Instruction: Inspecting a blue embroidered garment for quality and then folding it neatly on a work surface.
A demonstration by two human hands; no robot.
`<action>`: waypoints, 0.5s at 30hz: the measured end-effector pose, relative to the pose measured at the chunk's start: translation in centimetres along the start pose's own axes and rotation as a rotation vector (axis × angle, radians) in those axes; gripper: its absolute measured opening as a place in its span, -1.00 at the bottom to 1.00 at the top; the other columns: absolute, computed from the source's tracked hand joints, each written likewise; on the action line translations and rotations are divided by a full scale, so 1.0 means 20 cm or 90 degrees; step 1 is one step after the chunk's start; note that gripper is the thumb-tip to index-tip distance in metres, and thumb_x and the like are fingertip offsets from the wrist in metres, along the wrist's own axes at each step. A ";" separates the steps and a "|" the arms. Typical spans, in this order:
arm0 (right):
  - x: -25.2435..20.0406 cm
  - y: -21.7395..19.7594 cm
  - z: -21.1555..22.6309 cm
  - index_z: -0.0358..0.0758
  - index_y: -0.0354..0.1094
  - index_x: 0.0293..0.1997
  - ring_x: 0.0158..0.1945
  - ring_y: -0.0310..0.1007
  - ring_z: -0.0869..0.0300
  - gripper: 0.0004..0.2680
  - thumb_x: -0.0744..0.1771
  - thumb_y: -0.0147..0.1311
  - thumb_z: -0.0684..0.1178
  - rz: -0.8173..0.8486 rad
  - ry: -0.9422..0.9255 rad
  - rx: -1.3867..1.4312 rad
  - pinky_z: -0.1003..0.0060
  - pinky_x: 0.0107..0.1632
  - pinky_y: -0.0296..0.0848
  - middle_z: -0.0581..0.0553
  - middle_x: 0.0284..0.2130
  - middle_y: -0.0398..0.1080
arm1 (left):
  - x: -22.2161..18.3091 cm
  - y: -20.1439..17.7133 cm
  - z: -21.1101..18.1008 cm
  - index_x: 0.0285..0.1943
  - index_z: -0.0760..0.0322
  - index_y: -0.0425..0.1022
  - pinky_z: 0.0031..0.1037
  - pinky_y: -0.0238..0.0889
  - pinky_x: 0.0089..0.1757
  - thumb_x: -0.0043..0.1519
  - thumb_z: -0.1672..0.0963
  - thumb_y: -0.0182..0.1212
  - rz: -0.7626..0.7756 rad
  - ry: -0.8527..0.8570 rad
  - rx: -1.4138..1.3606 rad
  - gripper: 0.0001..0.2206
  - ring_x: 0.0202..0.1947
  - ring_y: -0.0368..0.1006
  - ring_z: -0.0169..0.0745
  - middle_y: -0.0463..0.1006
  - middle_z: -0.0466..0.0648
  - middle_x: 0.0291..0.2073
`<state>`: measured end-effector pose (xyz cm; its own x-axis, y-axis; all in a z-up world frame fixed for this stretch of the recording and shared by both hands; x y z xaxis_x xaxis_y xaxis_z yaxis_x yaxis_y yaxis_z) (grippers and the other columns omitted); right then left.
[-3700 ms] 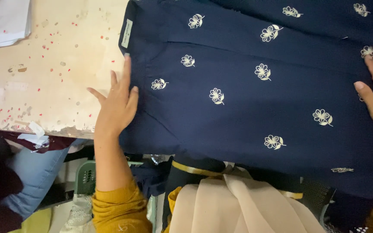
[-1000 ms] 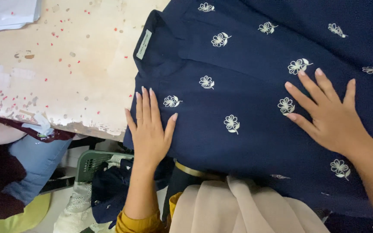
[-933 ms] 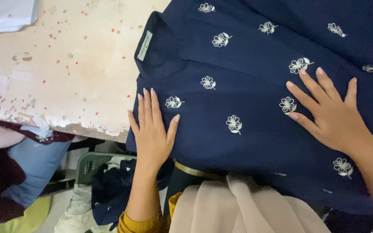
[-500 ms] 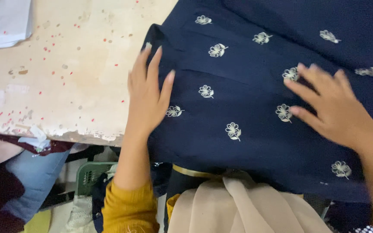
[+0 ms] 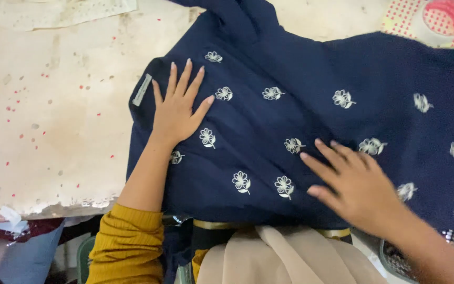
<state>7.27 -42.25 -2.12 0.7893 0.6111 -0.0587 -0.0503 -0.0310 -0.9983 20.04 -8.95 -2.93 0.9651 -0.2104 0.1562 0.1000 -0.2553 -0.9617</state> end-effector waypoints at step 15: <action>-0.05 0.43 -2.19 -0.63 0.41 0.27 0.01 0.44 -0.42 -0.84 0.57 0.12 -0.25 -0.430 0.298 -0.089 -0.12 0.03 0.32 -0.63 -0.01 0.46 | 0.15 0.05 -0.19 0.64 -0.08 -0.02 0.47 -0.46 0.29 0.43 -0.17 -0.24 0.042 0.049 -0.014 -0.40 0.58 -0.33 0.16 -0.10 -0.09 0.60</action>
<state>32.81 -77.72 -10.94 0.7968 0.1427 0.5872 0.5772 0.1079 -0.8095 22.13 -13.37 -2.62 0.9478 -0.2992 0.1100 0.0303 -0.2589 -0.9654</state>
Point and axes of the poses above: each hand's wrist, its own x-axis towards the middle knuckle, its own y-axis out of the palm, z = x × y, the point moved 7 cm from there along x, towards the middle knuckle
